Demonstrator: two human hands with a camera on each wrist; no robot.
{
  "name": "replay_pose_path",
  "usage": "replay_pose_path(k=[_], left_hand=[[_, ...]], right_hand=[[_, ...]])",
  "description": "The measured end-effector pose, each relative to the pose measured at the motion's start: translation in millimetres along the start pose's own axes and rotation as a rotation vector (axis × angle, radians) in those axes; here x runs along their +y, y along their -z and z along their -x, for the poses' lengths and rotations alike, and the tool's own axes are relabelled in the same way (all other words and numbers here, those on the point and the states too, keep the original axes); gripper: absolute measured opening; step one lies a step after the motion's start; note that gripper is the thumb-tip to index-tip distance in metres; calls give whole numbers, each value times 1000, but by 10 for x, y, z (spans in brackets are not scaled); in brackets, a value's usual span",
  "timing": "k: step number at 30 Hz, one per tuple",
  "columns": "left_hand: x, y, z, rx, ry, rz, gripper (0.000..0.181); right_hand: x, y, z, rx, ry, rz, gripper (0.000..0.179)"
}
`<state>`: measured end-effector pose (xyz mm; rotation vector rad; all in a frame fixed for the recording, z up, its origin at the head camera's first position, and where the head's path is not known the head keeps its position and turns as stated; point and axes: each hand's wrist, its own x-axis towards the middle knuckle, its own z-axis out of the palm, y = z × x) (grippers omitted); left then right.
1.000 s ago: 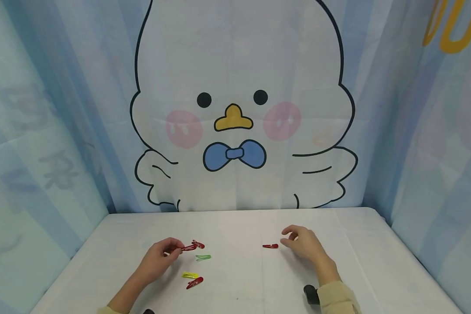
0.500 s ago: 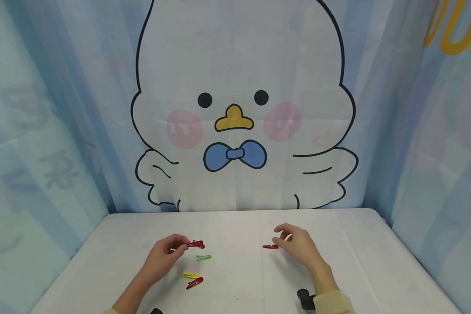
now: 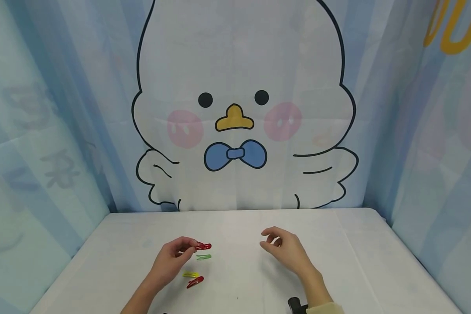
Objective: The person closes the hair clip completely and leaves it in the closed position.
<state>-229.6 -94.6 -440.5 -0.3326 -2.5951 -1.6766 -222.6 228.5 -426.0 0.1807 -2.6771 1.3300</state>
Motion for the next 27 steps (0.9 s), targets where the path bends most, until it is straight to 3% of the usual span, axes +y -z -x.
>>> replay_pose_path(k=[10, 27], left_hand=[[20, -141, 70, -15, 18, 66, 10], [120, -329, 77, -32, -21, 116, 9]], right_hand=[[-80, -126, 96, -32, 18, -74, 25], [-255, -278, 159, -39, 75, -175, 23]])
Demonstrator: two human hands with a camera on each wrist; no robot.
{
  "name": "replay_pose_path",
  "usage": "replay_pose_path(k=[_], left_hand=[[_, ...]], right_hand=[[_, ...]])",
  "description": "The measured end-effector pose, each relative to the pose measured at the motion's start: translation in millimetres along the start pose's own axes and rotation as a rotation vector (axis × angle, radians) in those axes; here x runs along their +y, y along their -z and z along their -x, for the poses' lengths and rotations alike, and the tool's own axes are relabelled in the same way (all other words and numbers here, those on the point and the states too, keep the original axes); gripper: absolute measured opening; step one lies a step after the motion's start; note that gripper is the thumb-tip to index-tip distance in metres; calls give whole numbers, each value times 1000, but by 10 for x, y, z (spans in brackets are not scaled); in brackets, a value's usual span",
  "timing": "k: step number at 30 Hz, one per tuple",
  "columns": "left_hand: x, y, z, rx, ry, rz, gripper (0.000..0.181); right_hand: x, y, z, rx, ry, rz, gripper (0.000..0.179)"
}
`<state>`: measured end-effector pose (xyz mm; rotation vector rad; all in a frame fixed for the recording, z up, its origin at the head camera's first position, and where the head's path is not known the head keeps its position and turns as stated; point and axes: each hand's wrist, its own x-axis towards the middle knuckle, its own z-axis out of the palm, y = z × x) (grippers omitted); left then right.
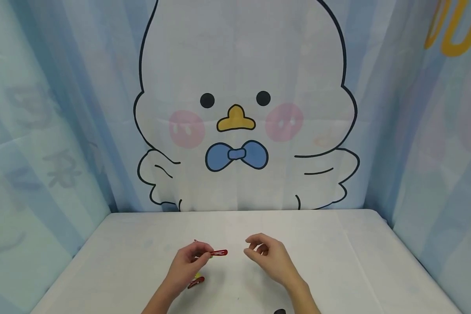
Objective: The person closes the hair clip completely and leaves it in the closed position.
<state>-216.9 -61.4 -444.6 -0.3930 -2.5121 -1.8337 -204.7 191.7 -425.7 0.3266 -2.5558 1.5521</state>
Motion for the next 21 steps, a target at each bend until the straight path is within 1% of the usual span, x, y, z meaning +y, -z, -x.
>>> replay_pose_path(k=[6, 13, 18, 21], left_hand=[[45, -73, 0, -19, 6, 24, 8], [85, -143, -6, -53, -8, 49, 11], [102, -178, 0, -48, -7, 55, 9], [105, -199, 7, -51, -7, 75, 8]], right_hand=[[-44, -73, 28, -15, 22, -44, 22], [-51, -131, 46, -34, 49, -53, 22], [-44, -150, 70, -51, 90, -61, 23], [-39, -156, 82, -65, 99, -77, 22]])
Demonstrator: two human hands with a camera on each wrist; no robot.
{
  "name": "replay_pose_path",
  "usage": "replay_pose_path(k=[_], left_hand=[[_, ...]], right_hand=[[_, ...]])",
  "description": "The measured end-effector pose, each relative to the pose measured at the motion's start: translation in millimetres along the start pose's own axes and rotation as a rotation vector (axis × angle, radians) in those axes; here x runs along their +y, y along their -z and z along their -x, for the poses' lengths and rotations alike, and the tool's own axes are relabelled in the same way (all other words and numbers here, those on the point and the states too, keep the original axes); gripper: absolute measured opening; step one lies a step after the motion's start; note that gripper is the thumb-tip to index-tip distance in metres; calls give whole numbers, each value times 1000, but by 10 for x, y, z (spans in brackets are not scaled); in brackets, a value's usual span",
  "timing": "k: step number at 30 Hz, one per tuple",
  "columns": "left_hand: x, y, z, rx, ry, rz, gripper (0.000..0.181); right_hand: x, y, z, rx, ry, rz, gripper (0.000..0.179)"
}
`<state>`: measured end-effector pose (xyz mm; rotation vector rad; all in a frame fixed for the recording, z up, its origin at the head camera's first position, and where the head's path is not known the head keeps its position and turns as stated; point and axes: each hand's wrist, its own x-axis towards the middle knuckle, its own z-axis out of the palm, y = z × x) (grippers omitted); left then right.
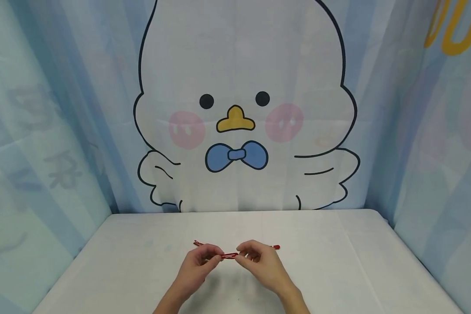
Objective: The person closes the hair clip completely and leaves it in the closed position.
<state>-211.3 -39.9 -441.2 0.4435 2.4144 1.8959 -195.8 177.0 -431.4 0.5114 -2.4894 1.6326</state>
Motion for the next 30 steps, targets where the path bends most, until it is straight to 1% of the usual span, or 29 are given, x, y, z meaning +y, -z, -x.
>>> replay_pose_path(k=[7, 12, 16, 21, 24, 30], left_hand=[[-1, -42, 10, -13, 8, 29, 9], [-1, -61, 19, -14, 20, 33, 10], [-5, -69, 25, -19, 14, 40, 11], [-20, -65, 42, -37, 4, 78, 18], [-32, -68, 45, -43, 11, 104, 22], [-51, -91, 45, -32, 33, 134, 28]], right_hand=[[-4, -8, -9, -46, -44, -83, 18], [-11, -15, -11, -54, -82, -124, 15], [-20, -21, -3, -45, -93, -115, 14], [-40, -24, 9, -26, -82, -92, 13], [-43, -29, 8, -24, -85, -96, 12], [-55, -43, 12, -32, -86, -117, 12]])
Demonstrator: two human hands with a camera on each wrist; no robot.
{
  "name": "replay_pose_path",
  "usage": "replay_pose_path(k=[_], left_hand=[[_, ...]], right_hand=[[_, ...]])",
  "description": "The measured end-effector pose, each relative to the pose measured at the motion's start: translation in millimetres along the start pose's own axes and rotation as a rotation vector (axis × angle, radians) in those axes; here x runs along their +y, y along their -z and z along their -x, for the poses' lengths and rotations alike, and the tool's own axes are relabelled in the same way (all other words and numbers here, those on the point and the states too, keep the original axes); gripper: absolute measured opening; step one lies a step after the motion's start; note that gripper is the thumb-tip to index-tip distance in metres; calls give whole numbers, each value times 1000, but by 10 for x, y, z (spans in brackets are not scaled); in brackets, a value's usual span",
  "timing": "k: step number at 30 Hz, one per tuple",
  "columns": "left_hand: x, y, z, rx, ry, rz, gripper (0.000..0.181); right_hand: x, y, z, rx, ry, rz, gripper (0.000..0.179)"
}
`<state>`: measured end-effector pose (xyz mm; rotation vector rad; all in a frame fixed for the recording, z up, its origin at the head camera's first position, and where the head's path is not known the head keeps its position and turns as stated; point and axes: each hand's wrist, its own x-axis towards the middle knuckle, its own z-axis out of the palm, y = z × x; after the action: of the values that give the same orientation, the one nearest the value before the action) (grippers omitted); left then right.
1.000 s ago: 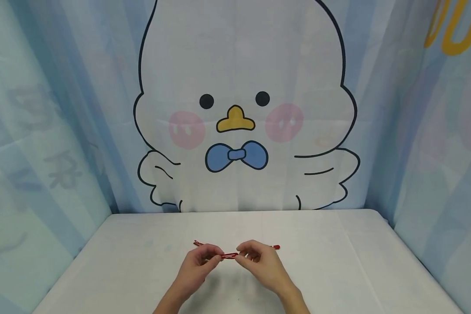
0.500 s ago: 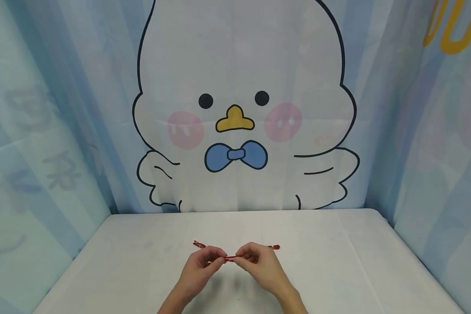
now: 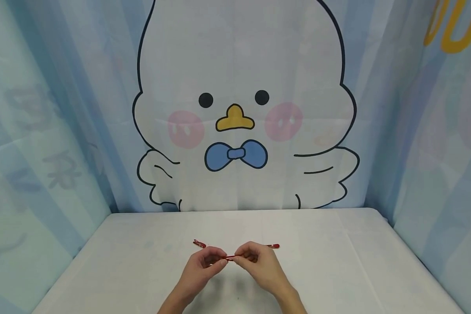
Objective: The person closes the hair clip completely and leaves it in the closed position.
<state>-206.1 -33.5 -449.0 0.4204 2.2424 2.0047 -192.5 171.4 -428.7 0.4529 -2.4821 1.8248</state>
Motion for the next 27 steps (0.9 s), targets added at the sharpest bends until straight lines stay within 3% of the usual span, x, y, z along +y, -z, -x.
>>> replay_pose_path(k=[13, 27], left_hand=[[-9, -15, -3, 51, -6, 27, 24], [-8, -25, 6, 83, -12, 50, 21]], right_hand=[[-11, -11, 23, -13, 51, 4, 10], [-21, -30, 30, 46, 76, 12, 10]])
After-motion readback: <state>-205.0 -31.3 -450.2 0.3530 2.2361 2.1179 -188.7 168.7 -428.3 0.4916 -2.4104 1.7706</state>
